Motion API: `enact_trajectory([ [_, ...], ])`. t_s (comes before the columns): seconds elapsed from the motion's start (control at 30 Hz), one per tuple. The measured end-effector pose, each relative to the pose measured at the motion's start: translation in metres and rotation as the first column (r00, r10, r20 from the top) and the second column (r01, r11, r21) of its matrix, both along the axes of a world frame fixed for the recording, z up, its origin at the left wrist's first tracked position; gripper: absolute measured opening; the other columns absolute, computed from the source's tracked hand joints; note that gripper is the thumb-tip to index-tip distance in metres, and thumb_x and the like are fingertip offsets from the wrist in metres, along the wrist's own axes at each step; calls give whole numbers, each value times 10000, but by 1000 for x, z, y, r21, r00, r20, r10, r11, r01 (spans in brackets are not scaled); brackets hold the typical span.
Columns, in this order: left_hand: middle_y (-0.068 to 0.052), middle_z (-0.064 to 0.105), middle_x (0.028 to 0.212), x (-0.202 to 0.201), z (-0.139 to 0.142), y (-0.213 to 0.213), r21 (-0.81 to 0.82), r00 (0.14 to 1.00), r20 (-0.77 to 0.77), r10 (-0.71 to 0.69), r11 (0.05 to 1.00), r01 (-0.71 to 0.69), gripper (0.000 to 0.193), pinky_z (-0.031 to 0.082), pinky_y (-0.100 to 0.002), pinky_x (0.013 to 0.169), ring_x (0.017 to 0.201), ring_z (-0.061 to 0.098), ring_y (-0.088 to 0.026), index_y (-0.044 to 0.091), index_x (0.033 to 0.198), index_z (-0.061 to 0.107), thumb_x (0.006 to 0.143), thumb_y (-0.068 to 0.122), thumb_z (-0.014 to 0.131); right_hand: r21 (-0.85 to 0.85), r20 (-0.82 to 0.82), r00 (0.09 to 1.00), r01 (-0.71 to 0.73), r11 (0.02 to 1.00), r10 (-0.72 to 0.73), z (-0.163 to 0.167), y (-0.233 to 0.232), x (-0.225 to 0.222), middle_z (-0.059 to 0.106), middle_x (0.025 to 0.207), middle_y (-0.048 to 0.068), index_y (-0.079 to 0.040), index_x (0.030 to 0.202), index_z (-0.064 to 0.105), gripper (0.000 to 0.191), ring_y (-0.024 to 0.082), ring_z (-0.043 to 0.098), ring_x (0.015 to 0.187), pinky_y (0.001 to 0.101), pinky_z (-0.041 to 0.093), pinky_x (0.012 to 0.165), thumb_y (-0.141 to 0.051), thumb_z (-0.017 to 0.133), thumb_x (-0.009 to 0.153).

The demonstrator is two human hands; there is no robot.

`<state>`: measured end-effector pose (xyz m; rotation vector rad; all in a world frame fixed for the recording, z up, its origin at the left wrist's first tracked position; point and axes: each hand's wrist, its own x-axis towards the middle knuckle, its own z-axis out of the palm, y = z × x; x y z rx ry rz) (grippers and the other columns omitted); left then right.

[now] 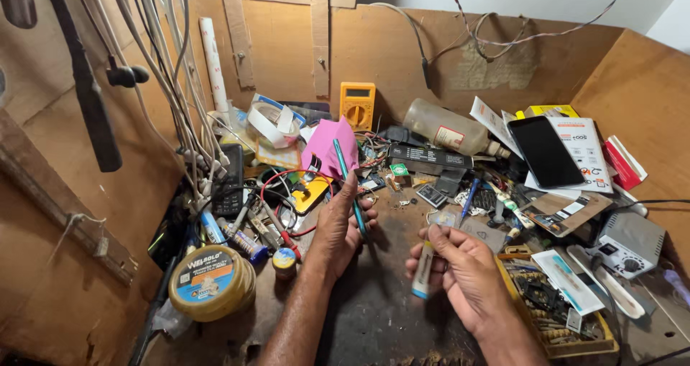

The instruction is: The person holds a smartphone and uses a small metal tool to scrape and clean the edges and seams of the device. They repeatedly wipe the sides and corners, occasionally turning the phone to access different areas. The person also briefly handles a roll of tape and a small plastic bag before returning to the cleaning task.

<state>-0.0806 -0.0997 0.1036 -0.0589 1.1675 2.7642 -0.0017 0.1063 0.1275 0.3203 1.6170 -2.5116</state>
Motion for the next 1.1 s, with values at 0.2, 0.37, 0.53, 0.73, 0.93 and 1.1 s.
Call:
enact_trajectory([
  [0.2, -17, 597, 793, 3, 3, 2, -38, 1000, -10, 15, 999, -15, 472, 514, -297, 610, 675, 612, -146, 102, 1006, 629, 838, 520, 771, -6, -21, 987, -160, 987, 160, 7, -11, 5, 638, 688, 24, -40, 1184, 728, 335, 70, 558, 472, 216, 423, 376, -269, 656, 951],
  [0.37, 13, 586, 785, 8, 4, 1, -46, 1000, -22, 19, 999, -20, 474, 488, -274, 607, 665, 582, -116, 116, 1026, 641, 845, 538, 757, 206, -50, 983, -162, 965, 176, 21, -16, 10, 701, 773, 59, -91, 1267, 709, 360, 84, 605, 512, 237, 473, 440, -191, 623, 932],
  [0.53, -9, 590, 800, 11, 6, 2, -41, 999, -6, 34, 999, -34, 516, 493, -285, 617, 671, 581, -126, 115, 1056, 614, 818, 547, 766, 358, -259, 954, -50, 933, 151, 30, -37, 11, 780, 785, 87, 20, 1173, 704, 292, 91, 606, 497, 228, 448, 414, -150, 677, 937],
  [0.73, -20, 590, 856, 11, 3, 4, -39, 998, -28, 60, 997, -61, 536, 508, -264, 655, 720, 583, -122, 109, 1094, 627, 805, 539, 766, 458, -282, 950, 13, 889, 132, 37, -57, 12, 762, 714, 56, -14, 1084, 801, 243, 59, 541, 446, 217, 388, 385, -153, 721, 902],
  [0.93, -5, 567, 880, 9, 2, 6, 45, 995, -95, 5, 999, 0, 431, 498, -257, 641, 748, 578, -121, 89, 1072, 624, 893, 461, 749, 509, -282, 952, 46, 859, 116, 45, -58, 6, 761, 691, 46, -29, 1069, 812, 237, 52, 519, 428, 219, 390, 375, -169, 728, 896],
  [1.1, -2, 585, 876, 13, 5, 3, 61, 989, -149, -22, 998, 31, 354, 515, -268, 628, 757, 600, -125, 96, 1041, 615, 921, 408, 731, 508, -246, 965, 43, 860, 96, 46, -64, 1, 756, 685, 44, -24, 1048, 793, 220, 60, 512, 416, 228, 378, 367, -165, 742, 886],
])
